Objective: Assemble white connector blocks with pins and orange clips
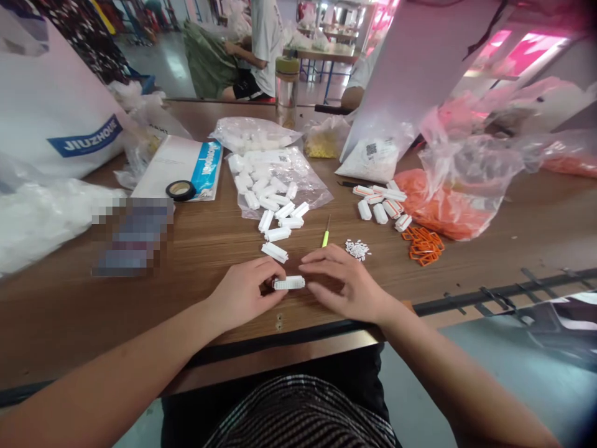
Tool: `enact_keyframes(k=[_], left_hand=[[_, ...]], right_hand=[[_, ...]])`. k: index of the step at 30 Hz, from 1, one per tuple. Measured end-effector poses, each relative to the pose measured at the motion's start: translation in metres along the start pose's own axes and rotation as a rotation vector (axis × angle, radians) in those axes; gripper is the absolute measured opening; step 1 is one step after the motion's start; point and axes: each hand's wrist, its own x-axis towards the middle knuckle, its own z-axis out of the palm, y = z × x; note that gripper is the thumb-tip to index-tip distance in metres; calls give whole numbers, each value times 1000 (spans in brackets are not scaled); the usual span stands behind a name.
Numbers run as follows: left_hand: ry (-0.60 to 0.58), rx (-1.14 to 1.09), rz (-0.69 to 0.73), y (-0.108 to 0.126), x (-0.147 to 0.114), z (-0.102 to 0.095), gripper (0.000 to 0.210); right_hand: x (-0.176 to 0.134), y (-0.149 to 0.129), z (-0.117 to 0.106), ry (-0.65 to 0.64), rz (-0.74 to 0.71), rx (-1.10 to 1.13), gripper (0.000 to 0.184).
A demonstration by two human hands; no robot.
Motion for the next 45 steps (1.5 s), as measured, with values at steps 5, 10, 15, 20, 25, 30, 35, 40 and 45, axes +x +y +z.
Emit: enact_keyframes(k=[5, 10, 15, 20, 25, 30, 35, 40, 45], left_hand=[[-42, 59, -60, 2, -1, 5, 8], [-32, 73, -101, 9, -1, 7, 8], [-23, 93, -135, 12, -2, 7, 10], [-10, 92, -140, 12, -1, 7, 11], [-5, 92, -141, 14, -1, 6, 12], [7, 101, -162, 16, -3, 7, 13], [8, 118, -99, 20, -9, 9, 9], [24, 86, -82, 20, -14, 8, 23], [49, 23, -91, 14, -16, 9, 12]], right_hand=[[-32, 31, -61, 266, 676, -322, 20], [-55, 55, -76, 120, 893, -417, 29], [-45, 47, -53, 138, 905, -630, 31], [-41, 46, -46, 184, 921, -645, 26], [-41, 43, -47, 182, 941, -629, 26], [-42, 40, -44, 169, 882, -742, 30], [-49, 50, -43, 255, 870, -566, 24], [-50, 45, -46, 441, 909, -243, 24], [-27, 3, -32, 357, 657, -18, 17]])
